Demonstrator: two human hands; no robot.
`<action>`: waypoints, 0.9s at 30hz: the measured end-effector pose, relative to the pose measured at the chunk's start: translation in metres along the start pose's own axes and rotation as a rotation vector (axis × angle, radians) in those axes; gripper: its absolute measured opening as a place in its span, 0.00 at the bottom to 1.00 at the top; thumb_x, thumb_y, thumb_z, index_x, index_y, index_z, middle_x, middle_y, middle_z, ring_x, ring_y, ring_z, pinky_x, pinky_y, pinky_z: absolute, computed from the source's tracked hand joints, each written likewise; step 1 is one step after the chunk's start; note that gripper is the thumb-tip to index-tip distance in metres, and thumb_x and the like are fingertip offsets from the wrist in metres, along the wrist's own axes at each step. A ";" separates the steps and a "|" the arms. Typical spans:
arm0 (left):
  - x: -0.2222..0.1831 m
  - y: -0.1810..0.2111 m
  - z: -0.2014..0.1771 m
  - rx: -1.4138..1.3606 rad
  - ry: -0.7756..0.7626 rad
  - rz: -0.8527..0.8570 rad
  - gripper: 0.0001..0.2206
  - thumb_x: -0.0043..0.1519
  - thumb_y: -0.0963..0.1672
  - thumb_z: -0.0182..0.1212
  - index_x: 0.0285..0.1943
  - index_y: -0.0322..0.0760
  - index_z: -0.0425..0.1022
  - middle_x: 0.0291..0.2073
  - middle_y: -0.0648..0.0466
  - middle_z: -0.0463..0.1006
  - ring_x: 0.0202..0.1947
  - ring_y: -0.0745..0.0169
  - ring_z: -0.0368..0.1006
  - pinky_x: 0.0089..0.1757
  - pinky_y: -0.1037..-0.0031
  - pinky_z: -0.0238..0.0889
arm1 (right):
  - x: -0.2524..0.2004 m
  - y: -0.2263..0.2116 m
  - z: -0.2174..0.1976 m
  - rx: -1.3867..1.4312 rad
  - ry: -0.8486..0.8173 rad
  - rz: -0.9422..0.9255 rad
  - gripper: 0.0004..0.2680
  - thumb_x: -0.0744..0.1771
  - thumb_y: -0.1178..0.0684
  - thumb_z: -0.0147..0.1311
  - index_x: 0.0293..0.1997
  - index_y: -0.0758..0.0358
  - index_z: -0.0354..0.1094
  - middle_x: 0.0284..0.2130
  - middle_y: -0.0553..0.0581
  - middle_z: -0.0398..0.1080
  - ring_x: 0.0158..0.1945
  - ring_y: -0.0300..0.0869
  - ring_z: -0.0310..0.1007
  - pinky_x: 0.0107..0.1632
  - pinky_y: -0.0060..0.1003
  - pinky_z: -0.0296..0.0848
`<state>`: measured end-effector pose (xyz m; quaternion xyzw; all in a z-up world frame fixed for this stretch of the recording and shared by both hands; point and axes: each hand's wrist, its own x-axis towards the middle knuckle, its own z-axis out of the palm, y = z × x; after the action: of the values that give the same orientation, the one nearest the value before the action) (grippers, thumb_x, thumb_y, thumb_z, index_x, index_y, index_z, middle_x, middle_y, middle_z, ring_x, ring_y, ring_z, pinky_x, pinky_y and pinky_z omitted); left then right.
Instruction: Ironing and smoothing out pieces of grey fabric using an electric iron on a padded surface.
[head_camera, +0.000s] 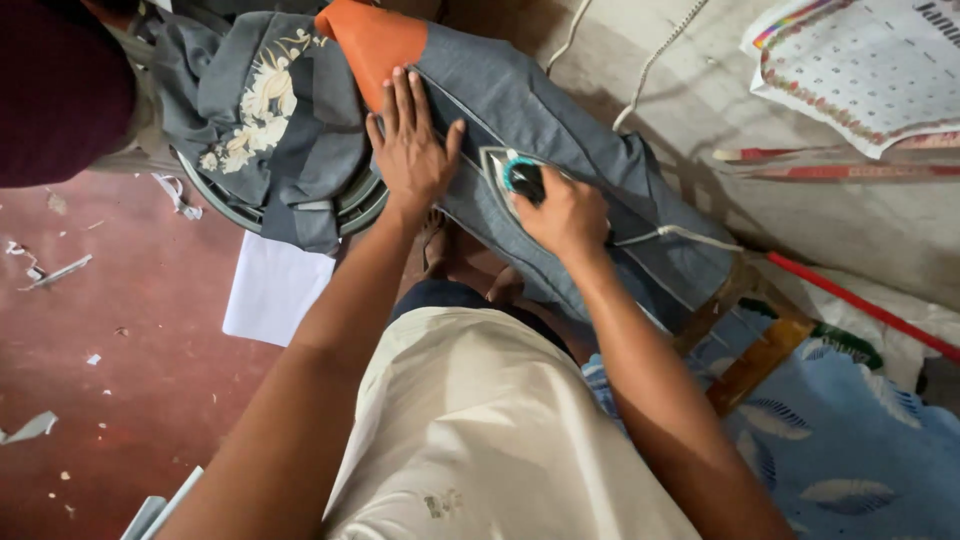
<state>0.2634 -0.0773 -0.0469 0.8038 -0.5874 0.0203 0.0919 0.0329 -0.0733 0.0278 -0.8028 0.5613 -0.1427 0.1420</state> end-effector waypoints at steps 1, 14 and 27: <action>0.003 -0.004 0.000 0.000 0.004 -0.006 0.39 0.73 0.65 0.35 0.83 0.39 0.47 0.80 0.52 0.48 0.79 0.52 0.47 0.66 0.48 0.53 | 0.005 -0.004 0.005 0.000 0.001 -0.007 0.13 0.61 0.41 0.65 0.43 0.55 0.76 0.28 0.64 0.78 0.30 0.67 0.76 0.31 0.62 0.71; 0.028 -0.028 0.008 -0.064 -0.089 -0.040 0.34 0.75 0.62 0.33 0.85 0.44 0.45 0.81 0.54 0.41 0.81 0.54 0.34 0.72 0.47 0.36 | -0.047 0.046 -0.013 -0.077 -0.133 -0.003 0.15 0.64 0.38 0.64 0.44 0.58 0.72 0.26 0.68 0.75 0.29 0.69 0.74 0.29 0.63 0.68; 0.060 -0.071 0.024 -0.243 -0.050 -0.056 0.27 0.76 0.62 0.34 0.84 0.66 0.48 0.81 0.46 0.37 0.81 0.39 0.36 0.71 0.41 0.46 | 0.014 0.004 0.015 -0.064 0.046 -0.147 0.14 0.63 0.43 0.68 0.33 0.61 0.69 0.25 0.62 0.74 0.27 0.63 0.75 0.27 0.59 0.68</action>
<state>0.3471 -0.1173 -0.0712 0.8030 -0.5650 -0.0738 0.1747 0.0401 -0.0869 0.0135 -0.8424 0.5082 -0.1532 0.0927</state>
